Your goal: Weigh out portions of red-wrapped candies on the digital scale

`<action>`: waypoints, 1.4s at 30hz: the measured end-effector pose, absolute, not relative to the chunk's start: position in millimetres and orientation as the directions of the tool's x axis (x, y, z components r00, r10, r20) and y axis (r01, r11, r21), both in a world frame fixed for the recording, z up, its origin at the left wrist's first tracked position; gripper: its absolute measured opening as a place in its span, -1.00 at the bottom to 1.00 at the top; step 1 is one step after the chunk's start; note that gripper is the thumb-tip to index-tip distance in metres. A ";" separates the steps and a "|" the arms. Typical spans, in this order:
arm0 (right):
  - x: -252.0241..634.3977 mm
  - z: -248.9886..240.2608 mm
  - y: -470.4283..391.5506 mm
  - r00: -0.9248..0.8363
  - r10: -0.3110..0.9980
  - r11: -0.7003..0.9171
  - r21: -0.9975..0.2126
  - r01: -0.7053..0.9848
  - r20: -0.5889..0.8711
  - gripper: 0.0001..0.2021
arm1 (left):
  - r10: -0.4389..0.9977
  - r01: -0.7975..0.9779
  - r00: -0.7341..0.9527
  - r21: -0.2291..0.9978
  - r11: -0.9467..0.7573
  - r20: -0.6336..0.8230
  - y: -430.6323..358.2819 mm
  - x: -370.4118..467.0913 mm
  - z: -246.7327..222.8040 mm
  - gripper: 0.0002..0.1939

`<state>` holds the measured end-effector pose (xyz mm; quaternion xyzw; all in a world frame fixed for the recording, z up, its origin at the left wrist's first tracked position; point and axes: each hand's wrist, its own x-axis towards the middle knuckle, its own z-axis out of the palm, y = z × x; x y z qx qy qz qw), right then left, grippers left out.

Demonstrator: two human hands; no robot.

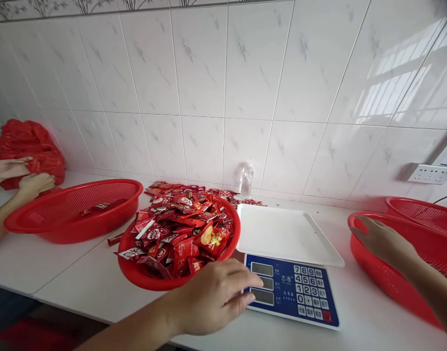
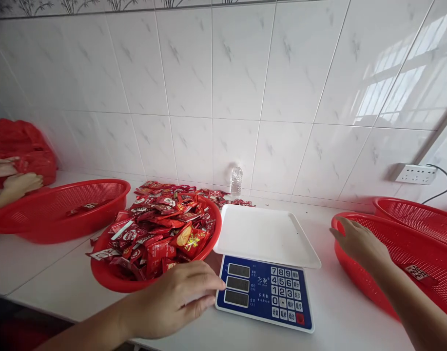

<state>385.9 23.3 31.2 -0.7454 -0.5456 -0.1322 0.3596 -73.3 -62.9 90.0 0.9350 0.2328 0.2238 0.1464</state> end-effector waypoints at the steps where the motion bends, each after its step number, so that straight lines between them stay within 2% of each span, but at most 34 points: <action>1: 368.6 33.5 23.0 0.303 0.768 -0.094 -0.368 0.925 0.565 -0.60 | 0.527 0.401 0.787 0.384 -0.832 0.320 -59.7 -76.8 104.1 -0.77; 2: 346.9 35.9 21.1 0.195 0.824 -0.016 -0.323 0.946 0.532 -0.57 | 0.557 0.439 0.774 0.378 -0.815 0.301 -53.6 -79.9 117.2 -0.76; 4: 292.5 39.7 12.2 0.069 0.840 0.140 -0.338 0.931 0.538 -0.59 | 0.620 0.530 0.729 0.335 -0.779 0.288 -31.8 -84.9 138.9 -0.75; 6: 231.7 39.6 -0.6 -0.018 0.794 0.332 -0.409 0.850 0.607 -0.65 | 0.680 0.626 0.685 0.266 -0.733 0.262 2.1 -89.7 153.2 -0.71; 9: 151.4 29.4 -17.1 -0.132 0.672 0.598 -0.428 0.678 0.729 -0.72 | 0.771 0.760 0.616 0.133 -0.636 0.162 65.1 -99.0 159.8 -0.67; 12: 104.0 12.1 -24.2 -0.146 0.575 0.727 -0.421 0.543 0.805 -0.72 | 0.885 0.886 0.463 -0.007 -0.464 -0.051 119.3 -111.4 153.5 -0.57; 15: 88.8 -2.6 -26.0 -0.185 0.507 0.809 -0.390 0.440 0.842 -0.67 | 0.928 0.938 0.312 -0.088 -0.335 -0.204 149.2 -122.3 142.4 -0.37; 19: 92.4 -11.6 -29.7 -0.174 0.511 0.833 -0.434 0.343 0.842 -0.69 | 0.934 0.969 0.203 -0.075 -0.234 -0.296 161.4 -125.4 126.8 0.03; 21: 95.1 -12.6 -32.1 -0.143 0.528 0.827 -0.468 0.312 0.837 -0.72 | 0.941 0.976 0.179 -0.072 -0.207 -0.287 163.4 -122.5 120.4 0.13; 23: 96.4 -12.7 -33.9 -0.108 0.545 0.818 -0.499 0.286 0.832 -0.74 | 0.955 0.972 0.183 -0.103 -0.211 -0.233 164.9 -118.9 117.0 0.05; 26: 96.4 -12.3 -34.8 -0.077 0.562 0.808 -0.527 0.262 0.823 -0.75 | 0.951 0.950 0.250 -0.143 -0.277 -0.183 165.8 -115.5 120.7 -0.28; 28: 95.7 -12.4 -34.6 -0.074 0.574 0.801 -0.542 0.253 0.815 -0.75 | 0.927 0.935 0.296 -0.128 -0.330 -0.231 164.6 -115.1 128.5 -0.51; 30: 94.8 -12.8 -34.1 -0.076 0.592 0.790 -0.559 0.253 0.802 -0.75 | 0.899 0.923 0.331 -0.101 -0.372 -0.289 161.9 -115.3 137.8 -0.64; 33: 93.5 -13.8 -33.6 -0.074 0.617 0.770 -0.582 0.262 0.784 -0.77 | 0.837 0.902 0.400 -0.004 -0.432 -0.374 157.4 -114.4 149.1 -0.63; 36: 93.0 -15.1 -34.0 -0.095 0.622 0.770 -0.584 0.259 0.778 -0.77 | 0.723 0.859 0.501 0.177 -0.480 -0.475 157.4 -111.8 153.2 -0.62; 38: 93.0 -15.8 -34.4 -0.102 0.616 0.776 -0.579 0.253 0.781 -0.77 | 0.731 0.852 0.523 0.255 -0.457 -0.439 160.9 -110.0 151.7 -0.56; 40: 93.1 -16.0 -34.3 -0.089 0.616 0.774 -0.579 0.257 0.783 -0.78 | 0.808 0.870 0.490 0.242 -0.429 -0.328 165.7 -108.1 146.7 -0.46; 42: 93.0 -15.2 -33.7 -0.061 0.613 0.771 -0.579 0.264 0.788 -0.80 | 0.873 0.902 0.430 0.158 -0.402 -0.230 169.5 -105.7 137.9 -0.34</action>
